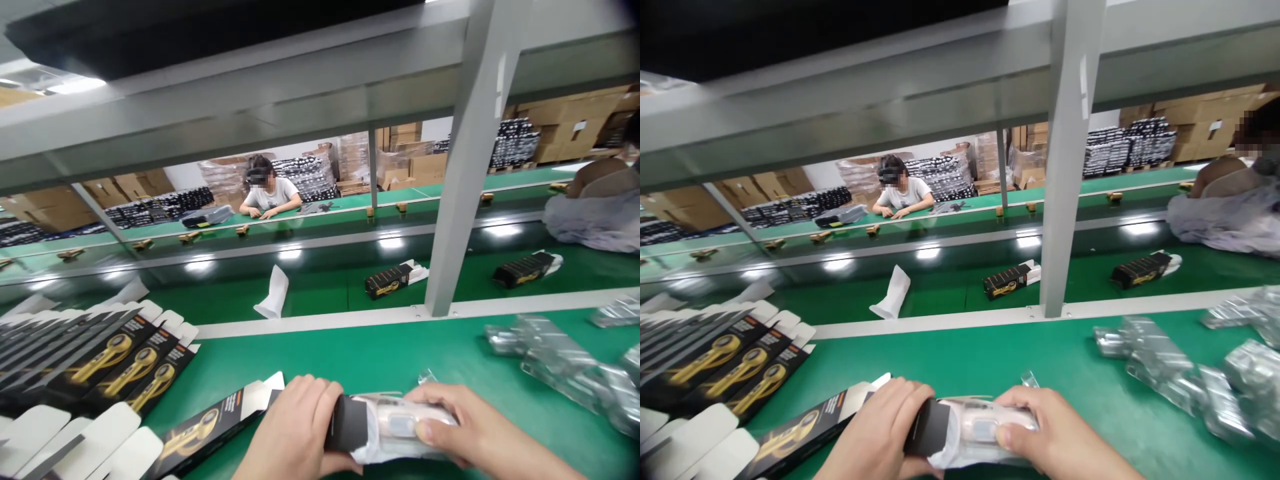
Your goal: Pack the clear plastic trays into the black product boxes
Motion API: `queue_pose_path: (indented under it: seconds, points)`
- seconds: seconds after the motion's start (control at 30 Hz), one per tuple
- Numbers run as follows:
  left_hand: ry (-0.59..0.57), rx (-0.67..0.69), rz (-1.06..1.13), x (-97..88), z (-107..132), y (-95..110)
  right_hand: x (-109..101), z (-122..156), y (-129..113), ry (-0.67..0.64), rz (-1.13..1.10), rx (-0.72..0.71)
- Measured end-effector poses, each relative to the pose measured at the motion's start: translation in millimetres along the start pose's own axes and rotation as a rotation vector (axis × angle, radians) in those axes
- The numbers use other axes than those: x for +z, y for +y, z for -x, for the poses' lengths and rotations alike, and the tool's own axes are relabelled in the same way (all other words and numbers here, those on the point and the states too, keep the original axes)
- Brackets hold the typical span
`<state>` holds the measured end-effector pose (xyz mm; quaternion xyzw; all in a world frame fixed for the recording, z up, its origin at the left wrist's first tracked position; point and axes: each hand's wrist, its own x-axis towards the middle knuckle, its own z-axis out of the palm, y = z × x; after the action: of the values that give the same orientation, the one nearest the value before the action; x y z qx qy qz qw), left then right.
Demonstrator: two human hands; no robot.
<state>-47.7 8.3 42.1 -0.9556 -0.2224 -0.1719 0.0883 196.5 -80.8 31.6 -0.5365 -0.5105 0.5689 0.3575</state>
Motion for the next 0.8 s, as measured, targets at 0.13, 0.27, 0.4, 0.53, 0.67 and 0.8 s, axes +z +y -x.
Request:
queue_pose_path:
  seconds: [0.13, 0.27, 0.4, 0.53, 0.67, 0.8]
  points:
    - [-0.004, 0.067, -0.025, 0.7, -1, 4, 13, -4, 10, -0.020, -0.086, 0.049]
    - [-0.032, 0.071, -0.060, 2.6, -1, 8, 28, -9, 19, 0.057, -0.041, 0.012]
    - [-0.113, 0.134, -0.141, 3.8, -5, 12, 35, -13, 22, 0.066, 0.010, 0.065]
    - [-0.154, 0.182, -0.109, 10.2, -10, 16, 38, -22, 19, -0.046, -0.102, 0.130]
    - [-0.153, 0.056, 0.040, 15.3, -13, 8, 28, -21, 18, 0.018, -0.137, 0.033]
    - [-0.184, -0.131, 0.118, 16.5, -35, -24, -13, 6, 26, 0.547, 0.178, -0.095]
